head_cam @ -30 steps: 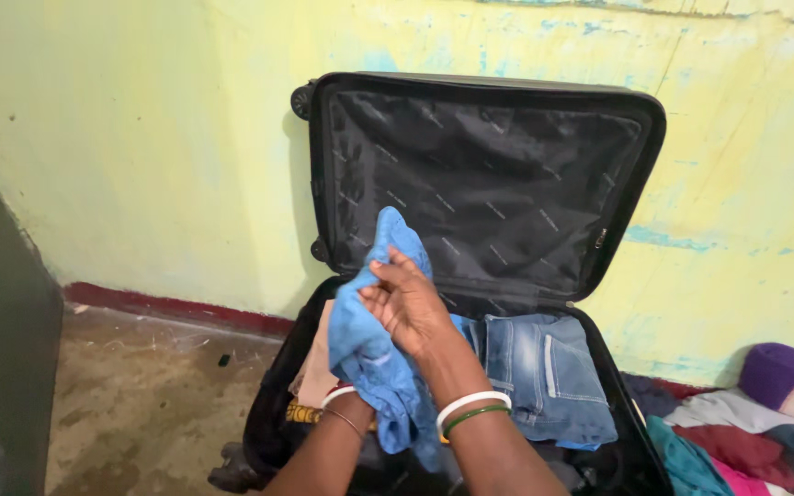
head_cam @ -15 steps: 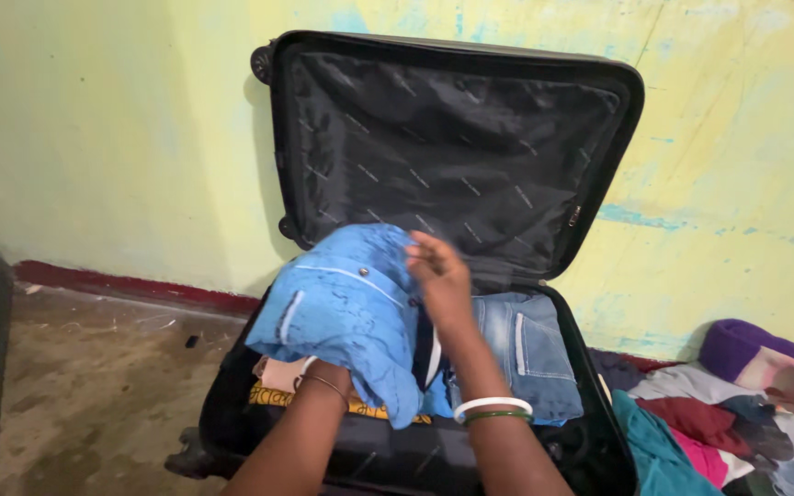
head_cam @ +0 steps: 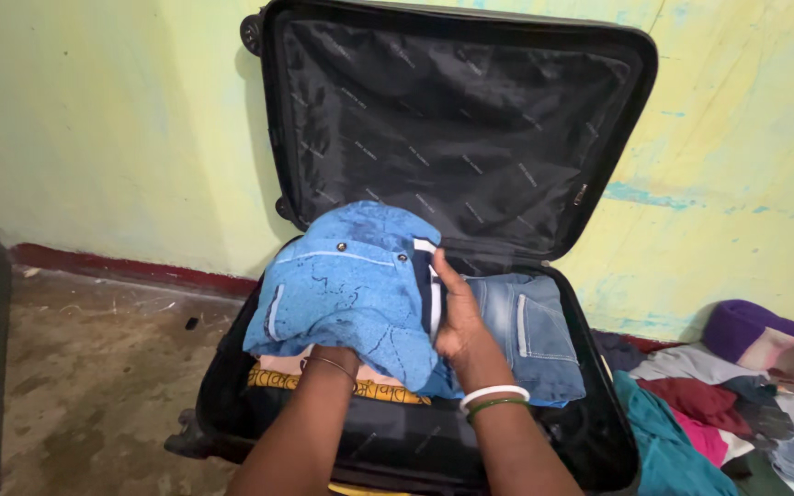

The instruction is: The person packs a suitcase by folding, arranging, and smoothing jeans and shirts inside it by hand.

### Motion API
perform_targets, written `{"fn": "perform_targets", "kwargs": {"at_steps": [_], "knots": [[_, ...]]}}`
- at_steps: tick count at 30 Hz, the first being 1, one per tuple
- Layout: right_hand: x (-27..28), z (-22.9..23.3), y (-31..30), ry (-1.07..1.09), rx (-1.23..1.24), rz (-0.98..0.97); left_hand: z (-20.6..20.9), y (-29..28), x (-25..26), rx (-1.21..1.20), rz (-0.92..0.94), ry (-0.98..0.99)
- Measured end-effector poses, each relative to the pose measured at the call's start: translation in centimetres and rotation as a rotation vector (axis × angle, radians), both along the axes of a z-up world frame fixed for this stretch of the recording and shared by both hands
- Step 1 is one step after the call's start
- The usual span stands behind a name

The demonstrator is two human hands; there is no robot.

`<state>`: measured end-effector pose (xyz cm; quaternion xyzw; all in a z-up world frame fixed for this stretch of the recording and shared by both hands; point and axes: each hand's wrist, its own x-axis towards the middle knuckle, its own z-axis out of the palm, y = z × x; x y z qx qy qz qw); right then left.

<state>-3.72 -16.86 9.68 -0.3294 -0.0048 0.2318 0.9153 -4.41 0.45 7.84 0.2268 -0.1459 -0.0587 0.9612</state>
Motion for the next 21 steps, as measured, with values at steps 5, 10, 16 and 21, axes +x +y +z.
{"fn": "perform_targets", "kwargs": {"at_steps": [5,10,16,21], "knots": [[4.0,-2.3,-1.7,-0.008,-0.222,0.020,-1.0,2.8,1.2,0.009,0.021,0.056],[4.9,-2.6,-3.1,-0.074,-0.302,-0.069,-2.8,8.3,2.3,0.022,0.075,0.124],[4.4,-2.8,-2.1,-0.073,-0.558,-0.150,-4.7,12.0,4.0,0.043,0.080,0.104],[4.4,-1.4,-0.7,-0.092,-0.552,-0.134,-4.0,13.5,5.2,0.193,0.076,0.018]]}}
